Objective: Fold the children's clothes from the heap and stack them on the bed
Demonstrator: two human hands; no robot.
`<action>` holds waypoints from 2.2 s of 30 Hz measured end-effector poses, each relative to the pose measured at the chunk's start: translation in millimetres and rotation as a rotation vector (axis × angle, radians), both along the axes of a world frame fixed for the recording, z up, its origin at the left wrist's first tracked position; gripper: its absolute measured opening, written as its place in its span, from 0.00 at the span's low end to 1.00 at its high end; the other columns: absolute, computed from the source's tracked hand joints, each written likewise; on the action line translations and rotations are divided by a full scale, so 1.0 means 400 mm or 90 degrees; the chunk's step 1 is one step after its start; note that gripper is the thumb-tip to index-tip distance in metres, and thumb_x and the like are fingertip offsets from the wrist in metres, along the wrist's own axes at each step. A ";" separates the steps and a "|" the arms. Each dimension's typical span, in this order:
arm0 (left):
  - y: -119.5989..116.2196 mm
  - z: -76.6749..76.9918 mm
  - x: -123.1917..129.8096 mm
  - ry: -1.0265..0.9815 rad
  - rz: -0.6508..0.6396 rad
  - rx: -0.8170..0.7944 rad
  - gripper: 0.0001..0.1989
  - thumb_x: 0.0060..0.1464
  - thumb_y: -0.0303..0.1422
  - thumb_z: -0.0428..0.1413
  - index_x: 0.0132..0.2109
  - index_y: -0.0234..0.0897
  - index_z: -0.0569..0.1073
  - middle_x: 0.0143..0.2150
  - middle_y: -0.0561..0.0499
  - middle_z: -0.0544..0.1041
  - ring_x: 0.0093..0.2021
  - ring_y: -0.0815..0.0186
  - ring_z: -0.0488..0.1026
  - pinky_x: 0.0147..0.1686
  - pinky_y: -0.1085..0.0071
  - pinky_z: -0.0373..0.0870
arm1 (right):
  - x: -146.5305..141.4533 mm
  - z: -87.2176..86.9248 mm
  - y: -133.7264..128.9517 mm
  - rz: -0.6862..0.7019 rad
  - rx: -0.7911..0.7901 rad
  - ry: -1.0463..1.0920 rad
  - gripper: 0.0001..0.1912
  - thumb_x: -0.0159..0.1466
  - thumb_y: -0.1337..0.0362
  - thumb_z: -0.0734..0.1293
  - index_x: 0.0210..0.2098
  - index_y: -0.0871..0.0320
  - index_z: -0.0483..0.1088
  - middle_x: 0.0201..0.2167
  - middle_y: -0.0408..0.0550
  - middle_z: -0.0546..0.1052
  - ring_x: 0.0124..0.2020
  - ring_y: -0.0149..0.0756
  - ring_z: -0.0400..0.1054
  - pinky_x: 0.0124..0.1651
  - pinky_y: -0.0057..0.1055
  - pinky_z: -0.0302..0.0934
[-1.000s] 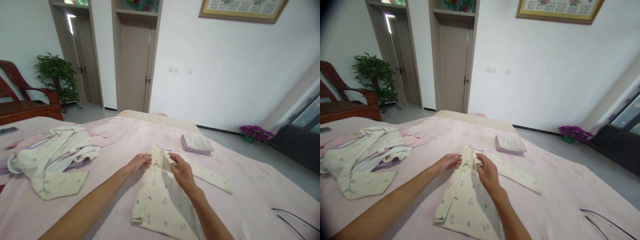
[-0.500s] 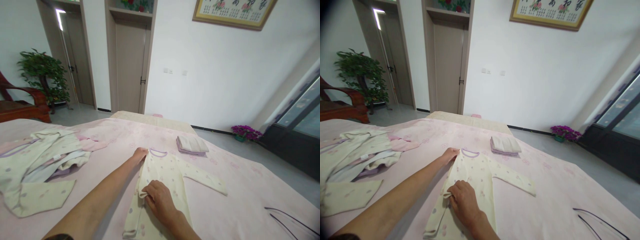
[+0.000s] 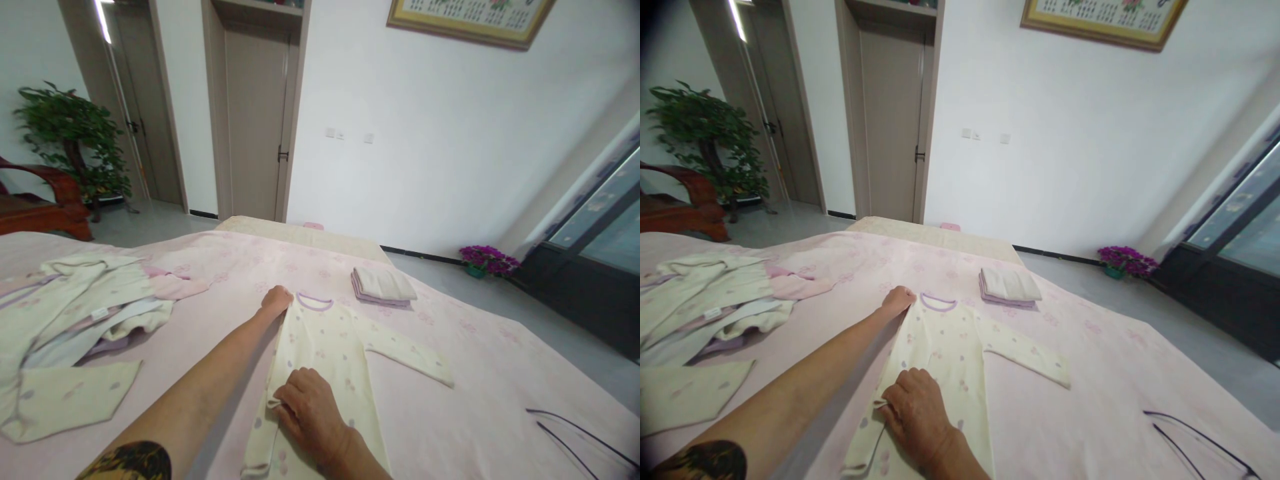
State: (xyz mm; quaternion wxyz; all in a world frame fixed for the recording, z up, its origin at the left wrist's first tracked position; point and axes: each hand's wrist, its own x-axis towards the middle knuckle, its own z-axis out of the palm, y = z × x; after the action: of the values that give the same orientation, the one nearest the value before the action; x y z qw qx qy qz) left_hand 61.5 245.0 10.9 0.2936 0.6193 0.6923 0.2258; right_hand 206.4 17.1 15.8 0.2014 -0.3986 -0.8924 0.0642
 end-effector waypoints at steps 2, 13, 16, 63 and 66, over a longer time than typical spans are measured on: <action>0.002 0.000 0.000 0.041 0.003 0.010 0.08 0.54 0.35 0.58 0.36 0.35 0.79 0.35 0.41 0.81 0.44 0.54 0.77 0.39 0.66 0.68 | -0.004 -0.004 -0.002 0.006 0.010 0.000 0.06 0.67 0.60 0.65 0.35 0.54 0.70 0.33 0.44 0.73 0.36 0.36 0.63 0.39 0.33 0.50; -0.004 -0.018 0.007 0.148 -0.043 0.078 0.09 0.58 0.34 0.51 0.42 0.40 0.75 0.43 0.43 0.80 0.44 0.56 0.76 0.40 0.66 0.66 | -0.024 0.023 -0.018 0.025 -0.009 -0.026 0.09 0.67 0.60 0.63 0.31 0.54 0.68 0.33 0.44 0.72 0.35 0.36 0.63 0.38 0.32 0.51; -0.005 -0.017 0.003 0.152 -0.053 0.084 0.09 0.59 0.33 0.50 0.43 0.41 0.74 0.43 0.45 0.79 0.44 0.59 0.75 0.41 0.68 0.66 | -0.018 0.029 -0.023 0.039 -0.012 -0.031 0.08 0.66 0.60 0.64 0.31 0.54 0.67 0.33 0.44 0.71 0.36 0.35 0.62 0.39 0.32 0.51; -0.118 -0.104 0.059 0.329 -0.215 0.218 0.36 0.64 0.50 0.36 0.71 0.32 0.52 0.73 0.39 0.45 0.72 0.48 0.43 0.67 0.53 0.42 | -0.009 -0.034 0.000 0.101 0.052 -0.090 0.09 0.59 0.63 0.67 0.27 0.56 0.61 0.30 0.43 0.68 0.32 0.34 0.59 0.33 0.32 0.47; -0.118 -0.104 0.059 0.330 -0.217 0.213 0.36 0.65 0.50 0.36 0.71 0.32 0.51 0.74 0.39 0.44 0.72 0.49 0.42 0.67 0.52 0.41 | -0.007 -0.037 -0.001 0.095 0.027 -0.070 0.07 0.60 0.63 0.67 0.30 0.55 0.62 0.33 0.43 0.69 0.35 0.34 0.60 0.36 0.32 0.49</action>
State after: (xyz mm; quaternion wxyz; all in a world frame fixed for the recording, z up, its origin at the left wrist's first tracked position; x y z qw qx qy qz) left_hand 85.2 197.6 -30.8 0.0361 0.8024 0.5837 0.1194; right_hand 203.6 16.6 0.8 0.1551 -0.3295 -0.9305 0.0379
